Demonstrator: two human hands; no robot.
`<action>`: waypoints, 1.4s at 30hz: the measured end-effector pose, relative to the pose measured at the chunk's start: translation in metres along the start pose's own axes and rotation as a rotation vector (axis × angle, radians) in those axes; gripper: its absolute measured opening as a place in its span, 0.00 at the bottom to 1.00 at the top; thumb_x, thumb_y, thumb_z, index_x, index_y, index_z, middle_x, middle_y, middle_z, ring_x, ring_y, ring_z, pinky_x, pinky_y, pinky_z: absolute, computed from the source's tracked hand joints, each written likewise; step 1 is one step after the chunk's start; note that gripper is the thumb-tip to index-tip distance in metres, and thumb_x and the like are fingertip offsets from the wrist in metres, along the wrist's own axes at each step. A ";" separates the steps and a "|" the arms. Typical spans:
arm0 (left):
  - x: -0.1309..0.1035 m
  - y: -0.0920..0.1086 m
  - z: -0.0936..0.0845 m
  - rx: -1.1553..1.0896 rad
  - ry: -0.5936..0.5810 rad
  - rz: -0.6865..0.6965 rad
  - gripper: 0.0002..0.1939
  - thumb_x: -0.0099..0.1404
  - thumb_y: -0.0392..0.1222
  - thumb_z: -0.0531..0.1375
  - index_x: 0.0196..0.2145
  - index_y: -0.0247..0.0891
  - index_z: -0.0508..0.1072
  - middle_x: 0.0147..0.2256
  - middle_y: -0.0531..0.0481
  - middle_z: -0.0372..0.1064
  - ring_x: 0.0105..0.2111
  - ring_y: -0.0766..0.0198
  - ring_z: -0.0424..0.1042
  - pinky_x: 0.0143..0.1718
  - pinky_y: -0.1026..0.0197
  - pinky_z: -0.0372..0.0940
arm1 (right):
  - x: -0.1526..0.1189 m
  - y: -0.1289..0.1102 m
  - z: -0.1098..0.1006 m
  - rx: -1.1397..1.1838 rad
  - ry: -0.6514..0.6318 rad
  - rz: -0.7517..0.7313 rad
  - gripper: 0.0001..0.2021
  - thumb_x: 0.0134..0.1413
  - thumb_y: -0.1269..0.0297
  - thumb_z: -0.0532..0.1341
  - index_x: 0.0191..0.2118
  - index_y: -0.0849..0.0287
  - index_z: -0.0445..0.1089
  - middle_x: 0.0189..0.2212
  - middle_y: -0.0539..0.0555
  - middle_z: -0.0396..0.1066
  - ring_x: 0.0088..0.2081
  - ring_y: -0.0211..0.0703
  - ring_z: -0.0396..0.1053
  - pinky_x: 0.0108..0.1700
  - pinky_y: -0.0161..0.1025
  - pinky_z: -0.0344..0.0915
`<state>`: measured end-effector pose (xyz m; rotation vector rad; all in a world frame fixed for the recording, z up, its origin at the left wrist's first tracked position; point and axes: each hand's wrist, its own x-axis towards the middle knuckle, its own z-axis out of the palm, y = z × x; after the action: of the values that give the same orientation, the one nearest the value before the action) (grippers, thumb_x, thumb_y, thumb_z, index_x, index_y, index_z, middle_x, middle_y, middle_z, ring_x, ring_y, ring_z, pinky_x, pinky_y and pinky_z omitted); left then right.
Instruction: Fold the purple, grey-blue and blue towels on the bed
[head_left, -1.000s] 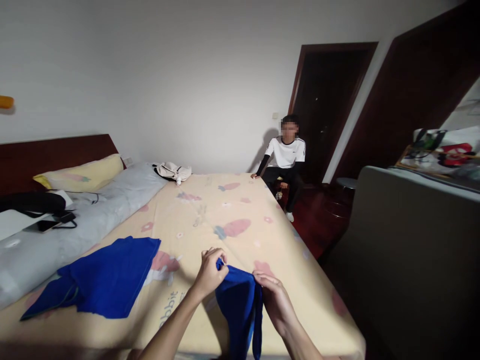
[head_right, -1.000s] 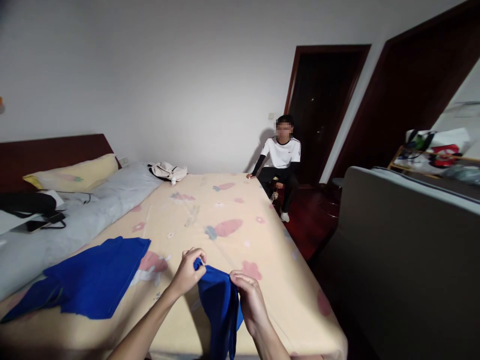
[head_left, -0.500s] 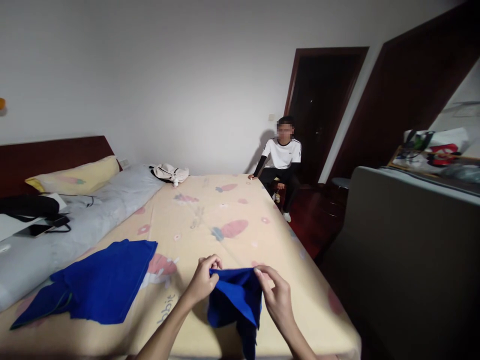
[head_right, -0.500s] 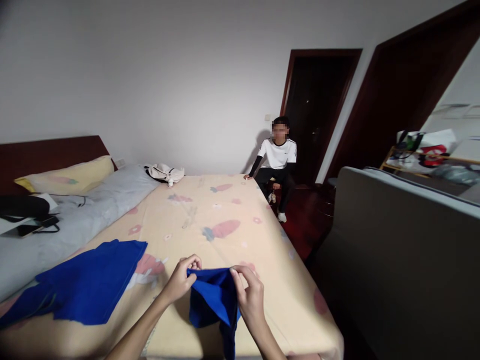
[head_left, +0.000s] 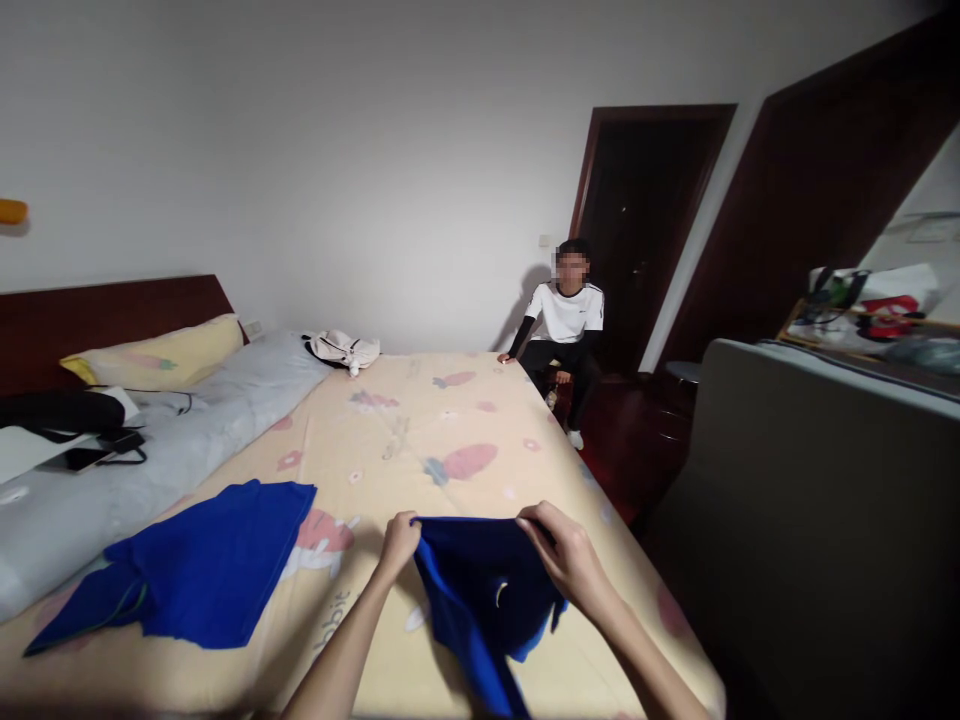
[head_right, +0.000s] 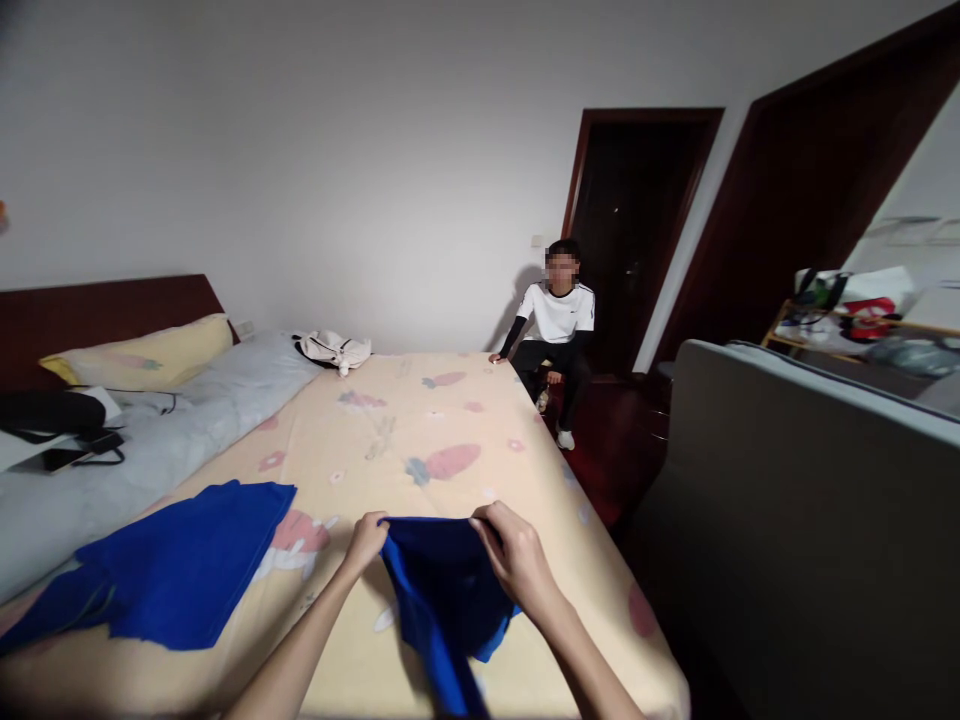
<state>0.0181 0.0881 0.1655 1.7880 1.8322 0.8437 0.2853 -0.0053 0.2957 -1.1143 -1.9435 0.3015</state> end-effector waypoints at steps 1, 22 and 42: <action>0.002 -0.003 0.002 -0.028 0.005 0.018 0.11 0.56 0.32 0.51 0.23 0.40 0.71 0.24 0.52 0.72 0.30 0.61 0.73 0.34 0.64 0.63 | 0.003 0.002 -0.009 -0.030 -0.031 0.009 0.08 0.63 0.60 0.53 0.36 0.54 0.67 0.30 0.51 0.70 0.32 0.40 0.70 0.35 0.36 0.65; 0.028 -0.108 -0.108 0.134 0.159 0.103 0.10 0.58 0.40 0.52 0.31 0.42 0.74 0.32 0.52 0.78 0.38 0.60 0.76 0.42 0.61 0.68 | -0.027 0.143 -0.101 -0.484 -0.097 0.283 0.16 0.58 0.61 0.51 0.42 0.52 0.75 0.42 0.54 0.77 0.43 0.49 0.75 0.44 0.42 0.70; 0.091 -0.074 -0.215 0.296 0.390 0.365 0.17 0.69 0.46 0.49 0.46 0.37 0.73 0.46 0.46 0.73 0.49 0.57 0.68 0.54 0.55 0.61 | 0.043 0.190 -0.101 -0.708 0.348 0.179 0.19 0.63 0.62 0.48 0.46 0.59 0.74 0.46 0.59 0.76 0.46 0.50 0.68 0.47 0.46 0.61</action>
<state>-0.1893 0.1545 0.2769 2.3273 1.9774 1.1754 0.4647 0.1183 0.2732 -1.6631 -1.6637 -0.5039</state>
